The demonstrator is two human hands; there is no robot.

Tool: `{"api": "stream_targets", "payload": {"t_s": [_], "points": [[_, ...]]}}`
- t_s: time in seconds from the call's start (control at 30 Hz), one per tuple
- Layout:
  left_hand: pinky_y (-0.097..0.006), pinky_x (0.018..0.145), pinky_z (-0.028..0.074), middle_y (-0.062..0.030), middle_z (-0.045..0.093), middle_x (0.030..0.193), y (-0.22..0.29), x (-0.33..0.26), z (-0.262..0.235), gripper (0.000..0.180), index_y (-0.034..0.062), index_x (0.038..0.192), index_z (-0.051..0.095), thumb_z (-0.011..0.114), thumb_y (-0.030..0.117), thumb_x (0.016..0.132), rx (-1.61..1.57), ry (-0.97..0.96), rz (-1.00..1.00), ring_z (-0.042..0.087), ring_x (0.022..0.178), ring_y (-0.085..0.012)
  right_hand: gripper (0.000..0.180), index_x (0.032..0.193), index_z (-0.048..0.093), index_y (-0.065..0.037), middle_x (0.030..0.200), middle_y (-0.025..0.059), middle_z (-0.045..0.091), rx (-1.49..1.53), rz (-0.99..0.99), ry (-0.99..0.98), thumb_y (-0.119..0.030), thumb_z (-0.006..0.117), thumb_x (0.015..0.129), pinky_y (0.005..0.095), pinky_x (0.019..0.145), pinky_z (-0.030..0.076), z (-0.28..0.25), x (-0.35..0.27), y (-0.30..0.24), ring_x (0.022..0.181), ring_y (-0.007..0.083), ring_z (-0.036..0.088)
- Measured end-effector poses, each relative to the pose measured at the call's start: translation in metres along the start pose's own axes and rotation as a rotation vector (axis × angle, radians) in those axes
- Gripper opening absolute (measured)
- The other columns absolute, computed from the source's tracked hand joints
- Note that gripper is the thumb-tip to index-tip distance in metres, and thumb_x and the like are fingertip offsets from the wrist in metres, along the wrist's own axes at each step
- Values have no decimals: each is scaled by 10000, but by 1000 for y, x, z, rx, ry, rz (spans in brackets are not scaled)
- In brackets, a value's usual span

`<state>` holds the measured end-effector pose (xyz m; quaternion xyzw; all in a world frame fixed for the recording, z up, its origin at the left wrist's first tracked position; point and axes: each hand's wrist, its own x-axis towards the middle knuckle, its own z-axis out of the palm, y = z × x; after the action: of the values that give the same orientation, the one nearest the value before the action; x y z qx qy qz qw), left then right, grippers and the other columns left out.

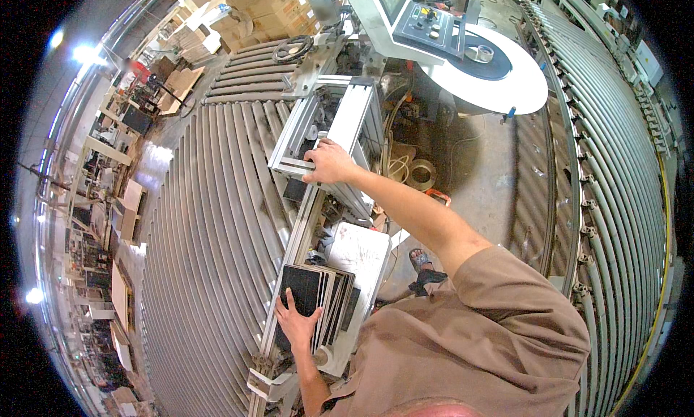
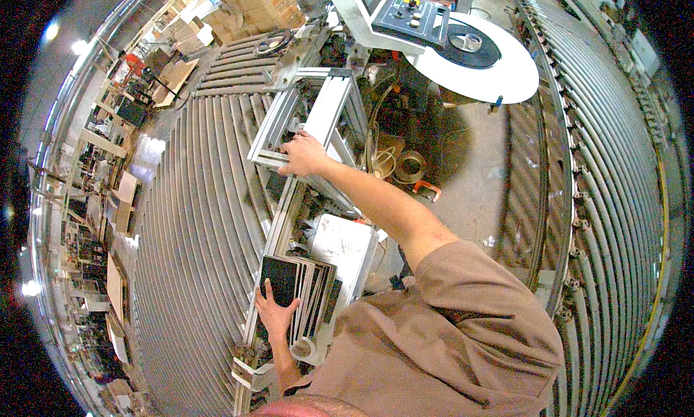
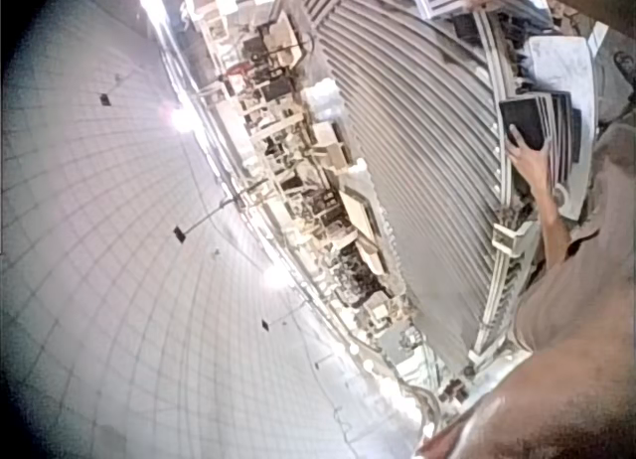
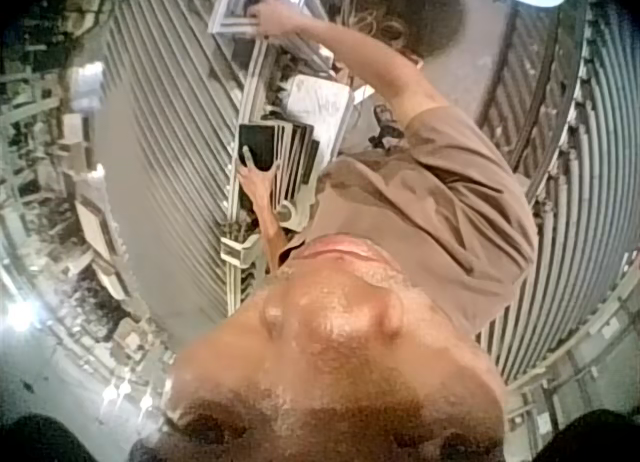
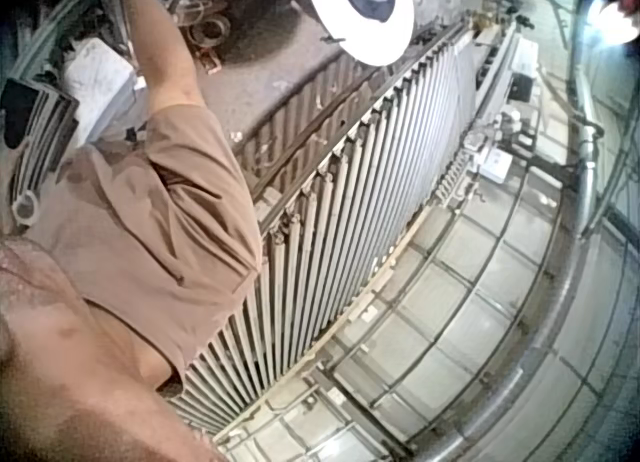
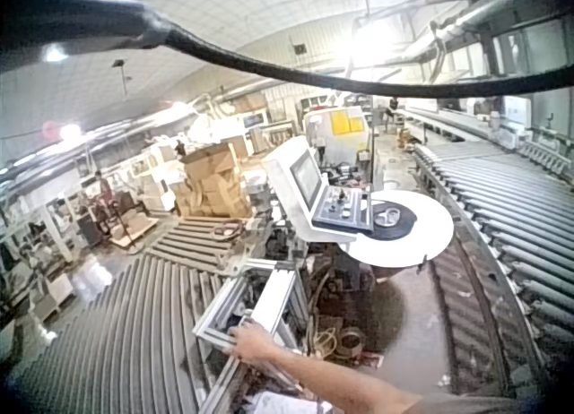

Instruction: The person adjusts components inside a large woodworking machine, using a wrench to tighten bolts, and later places black wooden panels onto a moving conveyor belt one by one.

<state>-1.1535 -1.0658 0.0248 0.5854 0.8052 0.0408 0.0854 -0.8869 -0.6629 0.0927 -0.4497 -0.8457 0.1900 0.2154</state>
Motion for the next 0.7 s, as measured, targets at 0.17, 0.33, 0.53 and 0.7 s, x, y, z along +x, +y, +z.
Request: {"api": "stream_targets", "payload": {"t_s": [0.17,0.33,0.53,0.7], "points": [[-607,1220,410,-299,392,1629,-1,1,-5,1180,270,1689,372,974,500,700,14,-28,1,409,1486,-511,699,1288,767,-86,1183,245,757,6,-7,-6,-618,752,835,488,1296,336,2,1,1,1272,396,655],[-604,1220,409,-296,394,1627,-2,3,-11,1164,270,1675,403,976,488,686,8,-36,36,407,1482,-509,685,1274,776,-87,1139,234,770,-6,-16,26,-611,752,833,487,1300,332,6,4,7,1241,392,665],[-604,1207,431,-277,413,1601,-4,5,-23,1154,264,1672,421,983,455,681,-25,-30,19,412,1474,-501,683,1270,777,-84,1137,225,774,-1,-27,22,-598,747,821,477,1297,337,7,4,6,1234,398,668],[-619,1193,446,-258,390,1626,-11,24,-46,1131,345,1661,439,988,458,680,-54,35,-19,419,1480,-488,701,1284,774,-89,1185,227,766,-10,-6,45,-610,744,817,468,1302,329,6,2,3,1292,396,645]]}}
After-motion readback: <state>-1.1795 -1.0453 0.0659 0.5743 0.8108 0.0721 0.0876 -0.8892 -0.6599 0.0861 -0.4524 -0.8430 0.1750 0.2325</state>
